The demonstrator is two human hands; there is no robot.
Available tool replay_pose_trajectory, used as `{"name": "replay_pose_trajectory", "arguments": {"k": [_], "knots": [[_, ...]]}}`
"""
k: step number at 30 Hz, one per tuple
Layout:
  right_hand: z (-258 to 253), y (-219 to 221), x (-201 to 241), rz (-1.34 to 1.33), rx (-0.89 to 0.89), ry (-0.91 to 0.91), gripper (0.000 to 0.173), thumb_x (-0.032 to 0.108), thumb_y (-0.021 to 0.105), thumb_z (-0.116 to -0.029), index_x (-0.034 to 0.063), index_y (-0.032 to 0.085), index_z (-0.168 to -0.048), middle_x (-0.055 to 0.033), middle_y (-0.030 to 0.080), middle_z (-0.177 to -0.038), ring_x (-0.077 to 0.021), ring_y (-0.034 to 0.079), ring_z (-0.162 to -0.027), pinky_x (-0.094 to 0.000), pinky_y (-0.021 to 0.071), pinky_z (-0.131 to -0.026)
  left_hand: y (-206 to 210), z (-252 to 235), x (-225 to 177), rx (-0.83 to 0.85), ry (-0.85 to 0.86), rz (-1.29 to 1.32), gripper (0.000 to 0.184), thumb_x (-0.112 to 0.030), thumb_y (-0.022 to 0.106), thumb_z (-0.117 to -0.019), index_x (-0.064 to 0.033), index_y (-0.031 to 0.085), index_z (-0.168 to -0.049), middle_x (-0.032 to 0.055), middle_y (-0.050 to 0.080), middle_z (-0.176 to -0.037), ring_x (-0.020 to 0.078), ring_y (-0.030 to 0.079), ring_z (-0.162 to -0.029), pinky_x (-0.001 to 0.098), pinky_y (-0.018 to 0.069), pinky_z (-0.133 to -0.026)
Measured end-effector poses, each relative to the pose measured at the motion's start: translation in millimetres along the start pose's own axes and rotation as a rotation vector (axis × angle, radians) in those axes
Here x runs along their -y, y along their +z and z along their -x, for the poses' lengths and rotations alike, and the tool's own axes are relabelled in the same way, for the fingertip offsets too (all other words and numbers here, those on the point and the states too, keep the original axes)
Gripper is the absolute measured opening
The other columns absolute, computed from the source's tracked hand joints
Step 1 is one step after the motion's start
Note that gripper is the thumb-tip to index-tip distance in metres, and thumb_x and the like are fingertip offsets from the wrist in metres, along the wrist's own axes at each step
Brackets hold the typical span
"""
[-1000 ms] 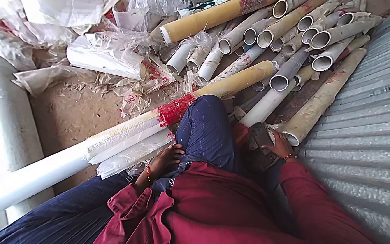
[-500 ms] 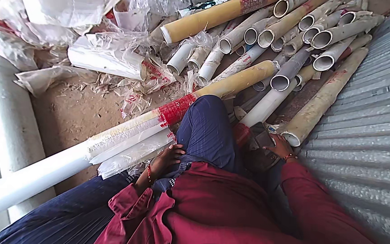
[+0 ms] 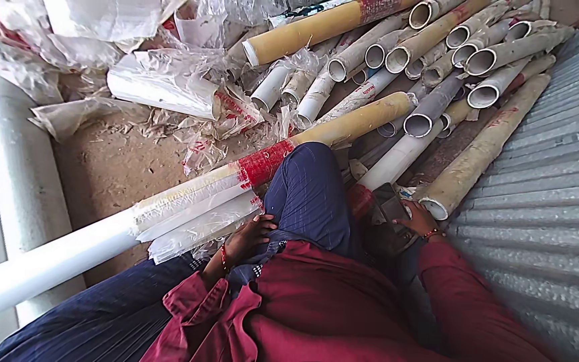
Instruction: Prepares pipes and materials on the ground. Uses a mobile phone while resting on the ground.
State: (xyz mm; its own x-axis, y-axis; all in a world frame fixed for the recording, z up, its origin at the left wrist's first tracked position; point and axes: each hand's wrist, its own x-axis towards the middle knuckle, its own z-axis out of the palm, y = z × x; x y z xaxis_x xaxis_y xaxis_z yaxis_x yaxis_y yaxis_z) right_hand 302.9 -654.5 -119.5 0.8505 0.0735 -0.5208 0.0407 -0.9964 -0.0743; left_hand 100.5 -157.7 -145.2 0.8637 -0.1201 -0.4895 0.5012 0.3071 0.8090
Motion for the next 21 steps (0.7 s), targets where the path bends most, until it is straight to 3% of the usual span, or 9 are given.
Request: {"name": "replay_pose_trajectory", "arguments": {"k": [14,21], "knots": [[-2,6,3,0.003,0.001,0.016,0.096,0.044,0.086,-0.0828,-0.0003,0.04,-0.155,-0.0269,0.044,-0.155,-0.0467,0.041,-0.143,-0.0606,0.0341,-0.115,-1,0,2,-0.013,-0.001,-0.015,0.047,-0.026,0.016,-0.1113,-0.0035,0.05,-0.135,-0.0011,0.07,-0.109,0.0079,0.069,-0.091,0.028,0.058,-0.082],[-2,10,-5,-0.151,-0.101,-0.019,0.07,0.031,0.08,-0.0912,-0.0003,0.053,-0.147,-0.0249,0.053,-0.149,-0.0468,0.048,-0.137,-0.0613,0.0351,-0.113,-3,-1,4,0.008,0.007,-0.017,0.047,-0.025,0.016,-0.1107,-0.0036,0.05,-0.134,-0.0016,0.07,-0.108,0.0069,0.069,-0.088,0.0257,0.0578,-0.08]]}}
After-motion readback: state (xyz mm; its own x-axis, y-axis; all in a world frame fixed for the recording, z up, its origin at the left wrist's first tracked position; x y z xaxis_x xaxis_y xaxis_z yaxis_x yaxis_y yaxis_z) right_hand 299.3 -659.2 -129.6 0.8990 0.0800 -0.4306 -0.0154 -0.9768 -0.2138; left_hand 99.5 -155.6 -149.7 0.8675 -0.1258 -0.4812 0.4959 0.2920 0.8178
